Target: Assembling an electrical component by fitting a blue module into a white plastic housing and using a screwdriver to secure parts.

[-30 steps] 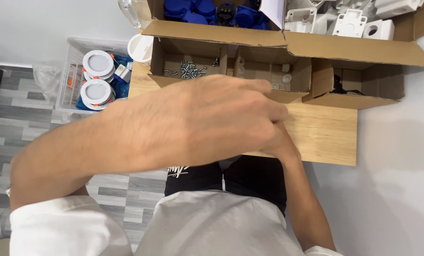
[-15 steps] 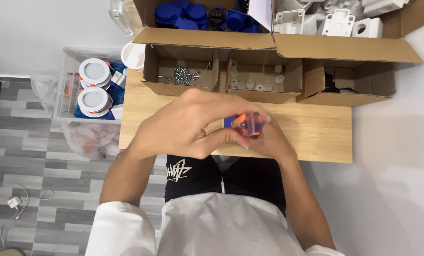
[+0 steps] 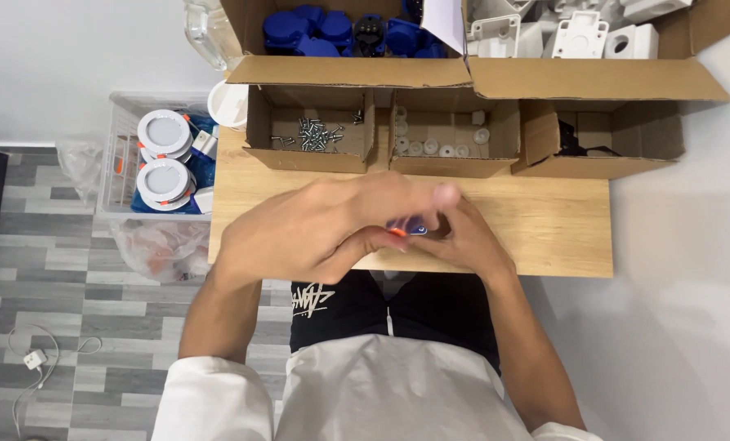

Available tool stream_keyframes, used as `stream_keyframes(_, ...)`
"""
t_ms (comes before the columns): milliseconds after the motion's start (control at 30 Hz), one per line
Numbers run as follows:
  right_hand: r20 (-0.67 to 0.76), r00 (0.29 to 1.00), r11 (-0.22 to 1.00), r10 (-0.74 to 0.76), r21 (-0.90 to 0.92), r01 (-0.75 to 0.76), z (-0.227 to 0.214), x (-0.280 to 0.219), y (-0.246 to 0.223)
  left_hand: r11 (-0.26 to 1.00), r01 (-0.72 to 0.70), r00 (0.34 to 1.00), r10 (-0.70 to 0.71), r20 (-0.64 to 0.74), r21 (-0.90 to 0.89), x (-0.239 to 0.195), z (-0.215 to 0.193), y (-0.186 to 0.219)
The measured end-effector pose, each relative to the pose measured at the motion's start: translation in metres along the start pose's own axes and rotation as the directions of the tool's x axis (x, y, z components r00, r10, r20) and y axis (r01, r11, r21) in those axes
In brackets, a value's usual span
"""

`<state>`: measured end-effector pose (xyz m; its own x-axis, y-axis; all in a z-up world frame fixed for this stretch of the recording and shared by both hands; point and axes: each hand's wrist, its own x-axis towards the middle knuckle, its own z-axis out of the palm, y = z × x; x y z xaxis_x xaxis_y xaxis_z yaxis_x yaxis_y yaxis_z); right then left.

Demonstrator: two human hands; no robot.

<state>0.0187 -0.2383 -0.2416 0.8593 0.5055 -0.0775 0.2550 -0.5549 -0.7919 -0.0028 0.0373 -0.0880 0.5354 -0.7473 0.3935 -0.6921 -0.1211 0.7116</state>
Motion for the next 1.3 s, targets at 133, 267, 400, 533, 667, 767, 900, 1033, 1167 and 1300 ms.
stream_keyframes(133, -0.006, 0.994, 0.994, -0.105, 0.014, 0.106, -0.006, 0.001, -0.011, 0.997, -0.017, 0.995, 0.024, -0.093, 0.081, -0.008, 0.008, 0.002)
stream_keyframes(267, -0.074, 0.971, 0.973, -0.229, 0.014, 0.231, -0.001, 0.001, 0.003, 0.994, -0.062, 0.988, 0.073, -0.136, 0.087, -0.009, 0.01, 0.002)
stream_keyframes(400, -0.06, 0.981, 0.983, -0.184, 0.008, 0.185, 0.0, 0.0, 0.005, 0.998, -0.004, 0.987, -0.007, -0.164, -0.067, -0.013, 0.023, 0.003)
stream_keyframes(533, -0.054, 0.973, 0.974, -0.224, 0.007, 0.225, 0.003, -0.002, 0.015, 0.987, -0.016, 0.98, 0.047, -0.193, 0.158, -0.016, 0.036, 0.01)
stream_keyframes(667, -0.11, 0.95, 0.956, -0.291, -0.062, 0.286, 0.005, 0.003, 0.026, 0.913, 0.066, 0.987, -0.002, -0.158, 0.402, -0.01, 0.043, 0.019)
stream_keyframes(767, -0.096, 0.953, 0.958, -0.286, -0.042, 0.283, 0.006, 0.0, 0.025, 0.951, 0.166, 0.972, -0.114, -0.203, 0.261, -0.004, 0.04, 0.021)
stream_keyframes(900, -0.075, 0.962, 0.964, -0.264, -0.059, 0.26, 0.011, 0.003, 0.038, 0.964, 0.235, 0.957, -0.207, -0.202, 0.127, 0.003, 0.035, 0.026)
stream_keyframes(1033, -0.151, 0.895, 0.907, -0.421, -0.087, 0.412, 0.012, 0.006, 0.045, 0.983, 0.183, 0.98, -0.179, -0.086, 0.034, -0.014, 0.049, 0.032)
stream_keyframes(1167, -0.112, 0.913, 0.92, -0.391, -0.064, 0.386, 0.01, 0.004, 0.044, 0.977, 0.212, 0.974, -0.212, -0.075, -0.004, -0.014, 0.033, 0.054)
stream_keyframes(1300, -0.128, 0.903, 0.911, -0.41, -0.099, 0.4, 0.011, 0.004, 0.046, 0.942, 0.206, 0.873, -0.299, -0.386, -0.264, -0.047, 0.014, 0.029)
